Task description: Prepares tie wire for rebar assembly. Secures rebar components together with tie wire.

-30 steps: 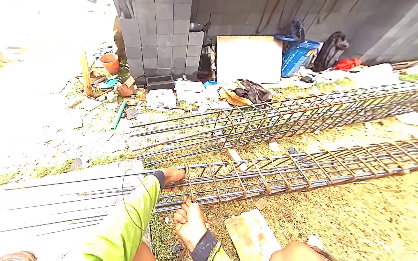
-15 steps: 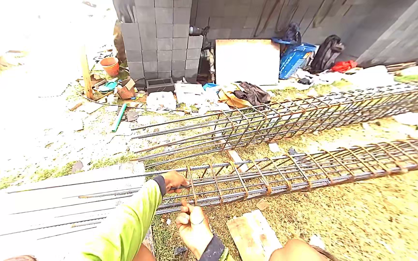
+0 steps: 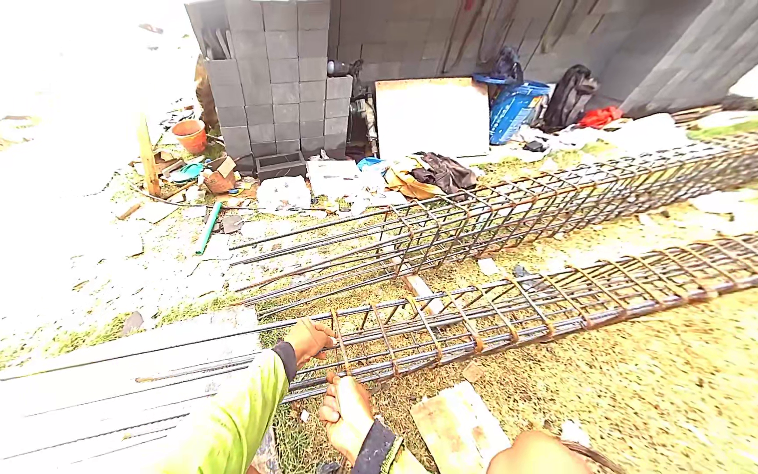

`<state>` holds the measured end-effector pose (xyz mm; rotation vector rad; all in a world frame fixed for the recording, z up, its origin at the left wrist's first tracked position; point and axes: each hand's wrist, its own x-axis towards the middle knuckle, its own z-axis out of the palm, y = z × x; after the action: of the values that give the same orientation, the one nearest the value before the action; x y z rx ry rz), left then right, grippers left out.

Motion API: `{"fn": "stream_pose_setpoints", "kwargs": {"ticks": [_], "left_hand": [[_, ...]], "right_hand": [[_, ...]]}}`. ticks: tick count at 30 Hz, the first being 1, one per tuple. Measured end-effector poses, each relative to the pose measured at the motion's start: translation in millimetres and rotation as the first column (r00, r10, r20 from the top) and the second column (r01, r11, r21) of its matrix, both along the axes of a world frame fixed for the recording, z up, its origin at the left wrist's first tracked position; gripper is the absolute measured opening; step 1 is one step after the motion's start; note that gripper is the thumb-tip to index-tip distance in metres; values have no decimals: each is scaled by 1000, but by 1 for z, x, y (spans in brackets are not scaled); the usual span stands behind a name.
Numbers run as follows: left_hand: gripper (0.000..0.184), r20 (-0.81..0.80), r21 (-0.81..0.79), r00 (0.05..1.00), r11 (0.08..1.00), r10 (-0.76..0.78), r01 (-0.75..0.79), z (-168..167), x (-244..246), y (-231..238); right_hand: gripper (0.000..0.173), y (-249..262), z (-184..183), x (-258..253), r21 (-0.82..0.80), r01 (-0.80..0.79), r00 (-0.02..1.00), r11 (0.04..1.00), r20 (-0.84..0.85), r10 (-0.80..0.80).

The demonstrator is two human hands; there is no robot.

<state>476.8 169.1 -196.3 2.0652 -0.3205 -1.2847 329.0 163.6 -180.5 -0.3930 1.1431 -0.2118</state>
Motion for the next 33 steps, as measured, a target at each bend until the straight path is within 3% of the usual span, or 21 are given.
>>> {"fn": "stream_pose_setpoints", "kwargs": {"ticks": [9,12,20,25,30,33], "left_hand": [[29,-42,4,993,994,113,-113,0,-5,-2],[24,-8,-30,993,992,119,-120,-1,-7,-2],[17,274,-84,961,996,41,-19,-19,-12,3],[18,405,-106,912,988,-62,114,-14,-15,9],[19,360,-203,925,957,-122,206,-13,-9,17],[21,305,-221,941,951,-145,218,-10,-3,16]], "right_hand": [[28,-2,-2,1,-97,-105,991,990,-95,96],[22,-2,-3,5,-91,-92,991,992,-103,83],[21,-9,6,14,-155,-121,987,981,-126,102],[24,-10,2,14,-189,-238,965,953,-156,210],[24,-55,29,15,-224,-426,903,877,-159,398],[20,-92,36,18,-238,-665,747,708,-229,624]]}}
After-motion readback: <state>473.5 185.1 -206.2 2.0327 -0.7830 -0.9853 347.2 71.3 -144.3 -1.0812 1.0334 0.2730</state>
